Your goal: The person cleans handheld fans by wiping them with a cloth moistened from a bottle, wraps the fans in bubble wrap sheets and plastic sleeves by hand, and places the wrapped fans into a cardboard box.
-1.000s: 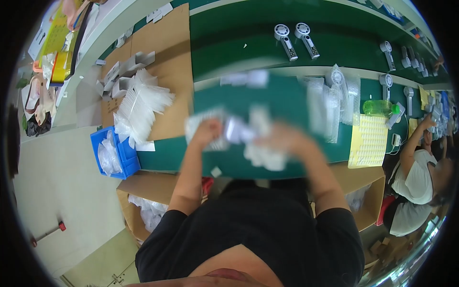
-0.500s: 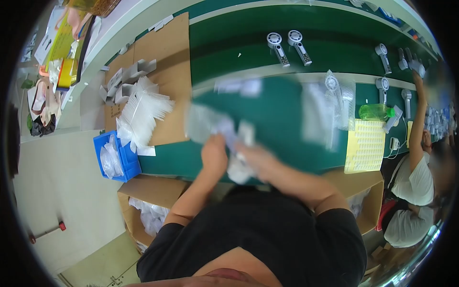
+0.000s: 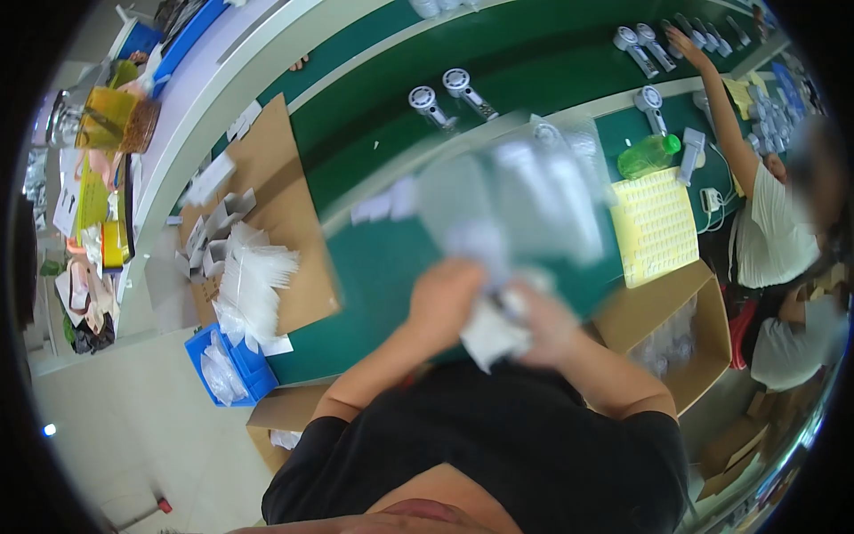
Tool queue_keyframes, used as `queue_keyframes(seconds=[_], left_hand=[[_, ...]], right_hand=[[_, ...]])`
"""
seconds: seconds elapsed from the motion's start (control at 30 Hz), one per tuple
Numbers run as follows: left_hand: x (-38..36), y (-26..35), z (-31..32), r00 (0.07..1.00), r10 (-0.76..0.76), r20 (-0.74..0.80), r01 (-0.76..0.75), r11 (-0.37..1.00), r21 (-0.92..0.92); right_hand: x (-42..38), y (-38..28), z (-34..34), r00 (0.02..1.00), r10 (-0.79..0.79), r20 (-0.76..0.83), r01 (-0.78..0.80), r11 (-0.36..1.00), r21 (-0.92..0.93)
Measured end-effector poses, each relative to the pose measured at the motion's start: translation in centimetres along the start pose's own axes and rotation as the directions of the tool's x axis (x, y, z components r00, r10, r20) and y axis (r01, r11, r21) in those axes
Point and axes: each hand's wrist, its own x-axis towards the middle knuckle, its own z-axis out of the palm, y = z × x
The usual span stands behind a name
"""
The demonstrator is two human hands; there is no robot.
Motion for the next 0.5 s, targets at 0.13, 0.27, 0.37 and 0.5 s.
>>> queue_keyframes(seconds=[0.13, 0.27, 0.37, 0.5], left_hand=[[2.8, 0.5, -0.7, 0.995, -0.078, -0.065, 0.068, 0.986, -0.15], [4.0, 0.1, -1.8, 0.99, -0.138, 0.016, 0.135, 0.926, -0.354], [4.3, 0.7, -1.9, 0.982, -0.078, 0.172, 0.126, 0.949, -0.289], [4.5, 1.1, -1.7, 0.993, -0.087, 0.074, 0.103, 0.96, -0.26]], right_hand=[[-1.8, -1.5, 2.6, 0.934, -0.356, -0.045, 0.243, 0.721, -0.649], [-3.2, -4.0, 4.7, 0.926, -0.375, -0.05, 0.144, 0.472, -0.87], [-1.3, -3.7, 2.6, 0.985, -0.172, -0.028, 0.147, 0.907, -0.394], [-4.5, -7.5, 6.4, 0.969, -0.24, 0.054, 0.082, 0.107, -0.991]])
